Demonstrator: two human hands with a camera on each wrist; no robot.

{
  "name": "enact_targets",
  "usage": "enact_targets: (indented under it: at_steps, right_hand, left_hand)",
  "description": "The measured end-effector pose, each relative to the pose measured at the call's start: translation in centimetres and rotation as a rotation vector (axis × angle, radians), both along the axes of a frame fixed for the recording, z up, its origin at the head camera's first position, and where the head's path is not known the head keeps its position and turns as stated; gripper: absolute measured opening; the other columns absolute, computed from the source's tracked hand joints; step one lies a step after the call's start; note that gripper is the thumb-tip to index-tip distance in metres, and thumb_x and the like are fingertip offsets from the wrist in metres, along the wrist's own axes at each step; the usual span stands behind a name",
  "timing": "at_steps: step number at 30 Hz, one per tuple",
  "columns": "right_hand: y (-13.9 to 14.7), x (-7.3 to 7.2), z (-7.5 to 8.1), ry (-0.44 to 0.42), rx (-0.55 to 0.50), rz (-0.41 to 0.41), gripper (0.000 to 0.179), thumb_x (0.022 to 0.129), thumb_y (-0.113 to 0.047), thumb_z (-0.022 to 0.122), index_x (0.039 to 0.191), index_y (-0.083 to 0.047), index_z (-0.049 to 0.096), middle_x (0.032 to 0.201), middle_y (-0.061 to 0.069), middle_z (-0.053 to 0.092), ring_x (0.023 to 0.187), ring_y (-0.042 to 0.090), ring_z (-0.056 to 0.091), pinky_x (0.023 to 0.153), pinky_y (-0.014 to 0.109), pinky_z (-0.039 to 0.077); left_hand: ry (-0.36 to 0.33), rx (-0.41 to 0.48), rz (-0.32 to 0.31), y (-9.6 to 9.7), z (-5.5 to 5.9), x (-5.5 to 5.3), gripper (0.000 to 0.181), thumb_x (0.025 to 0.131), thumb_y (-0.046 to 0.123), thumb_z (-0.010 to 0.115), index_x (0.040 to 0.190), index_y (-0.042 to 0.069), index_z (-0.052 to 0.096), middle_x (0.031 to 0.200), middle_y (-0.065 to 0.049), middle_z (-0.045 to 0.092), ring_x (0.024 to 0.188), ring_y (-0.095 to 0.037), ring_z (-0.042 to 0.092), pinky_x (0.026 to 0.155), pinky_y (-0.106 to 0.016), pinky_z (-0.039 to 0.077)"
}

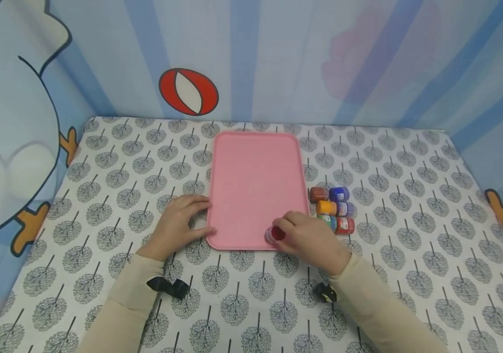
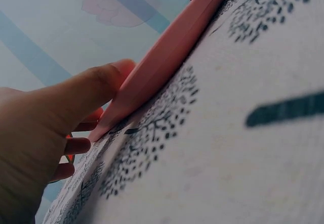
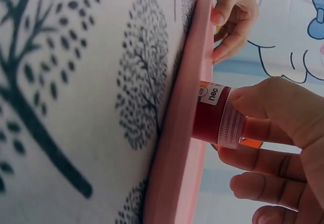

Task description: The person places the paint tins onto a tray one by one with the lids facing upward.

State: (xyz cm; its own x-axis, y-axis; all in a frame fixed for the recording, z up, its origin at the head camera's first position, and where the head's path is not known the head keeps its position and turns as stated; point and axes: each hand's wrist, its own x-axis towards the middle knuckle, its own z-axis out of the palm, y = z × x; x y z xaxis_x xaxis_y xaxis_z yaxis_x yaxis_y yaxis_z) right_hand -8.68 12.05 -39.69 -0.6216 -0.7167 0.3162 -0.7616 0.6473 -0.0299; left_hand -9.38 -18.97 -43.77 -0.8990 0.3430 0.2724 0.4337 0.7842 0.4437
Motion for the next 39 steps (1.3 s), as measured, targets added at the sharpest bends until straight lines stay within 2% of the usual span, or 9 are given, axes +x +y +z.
enact_targets:
  at_steps: [5,11,15,19,23,32,39]
  right_hand:
    - [-0.4,0.0,-0.3,0.026,0.001,0.006,0.029,0.078,-0.033,0.077,0.099,-0.013,0.07,0.084,-0.002,0.065,0.067,0.007,0.059,0.055,0.018,0.053]
    - [-0.8,0.2,-0.8,-0.017,0.009,0.005,0.028,0.082,-0.035,0.074,0.099,-0.014,0.071,0.083,-0.004,0.065,0.067,0.006,0.058,0.055,0.016,0.052]
    - [-0.6,0.2,-0.7,-0.048,0.004,0.0,0.033,0.084,-0.038,0.072,0.104,-0.012,0.07,0.087,-0.002,0.067,0.071,0.007,0.06,0.059,0.017,0.054]
    - [0.4,0.2,-0.4,-0.051,-0.005,-0.021,0.041,0.083,-0.038,0.073,0.111,-0.01,0.067,0.094,0.001,0.068,0.077,0.012,0.064,0.063,0.023,0.057]
    - [1.8,0.1,-0.2,-0.025,-0.008,-0.047,0.041,0.082,-0.033,0.074,0.114,-0.009,0.066,0.097,0.003,0.067,0.079,0.014,0.066,0.065,0.026,0.058]
    - [4.5,-0.8,0.1,0.018,-0.074,-0.112,0.035,0.077,-0.022,0.078,0.106,-0.003,0.068,0.096,0.009,0.07,0.089,0.024,0.067,0.08,0.036,0.059]
    - [6.3,-1.6,0.4,0.023,-0.125,-0.138,0.034,0.074,-0.02,0.081,0.101,-0.003,0.069,0.098,0.01,0.071,0.091,0.025,0.065,0.083,0.039,0.056]
  left_hand:
    - [0.002,-0.011,0.005,0.0,0.1,0.0,0.062,0.07,0.039,0.083,0.119,0.005,0.065,0.128,-0.011,0.062,0.123,-0.031,0.053,0.111,-0.051,0.035]
    - [-0.037,-0.015,0.017,-0.1,0.0,0.4,0.062,0.071,0.04,0.082,0.119,0.005,0.065,0.13,-0.011,0.061,0.125,-0.032,0.052,0.112,-0.052,0.034]
    - [-0.03,-0.016,0.023,-0.2,-0.3,0.5,0.061,0.071,0.039,0.082,0.119,0.005,0.065,0.13,-0.01,0.061,0.124,-0.031,0.052,0.112,-0.052,0.034]
    - [-0.014,-0.008,0.033,-0.2,-0.6,0.5,0.06,0.071,0.039,0.082,0.118,0.005,0.065,0.129,-0.01,0.062,0.123,-0.031,0.053,0.11,-0.052,0.036]
    - [-0.01,-0.005,0.037,-0.2,-0.8,0.6,0.06,0.071,0.039,0.082,0.118,0.006,0.066,0.128,-0.009,0.062,0.123,-0.031,0.054,0.11,-0.051,0.036]
    - [0.014,0.007,0.028,0.2,-0.7,0.6,0.059,0.07,0.039,0.083,0.116,0.005,0.066,0.127,-0.009,0.063,0.121,-0.031,0.054,0.109,-0.052,0.038]
    - [0.022,-0.005,0.023,0.1,-0.3,0.2,0.059,0.07,0.039,0.082,0.116,0.006,0.066,0.127,-0.008,0.063,0.122,-0.03,0.054,0.109,-0.051,0.037]
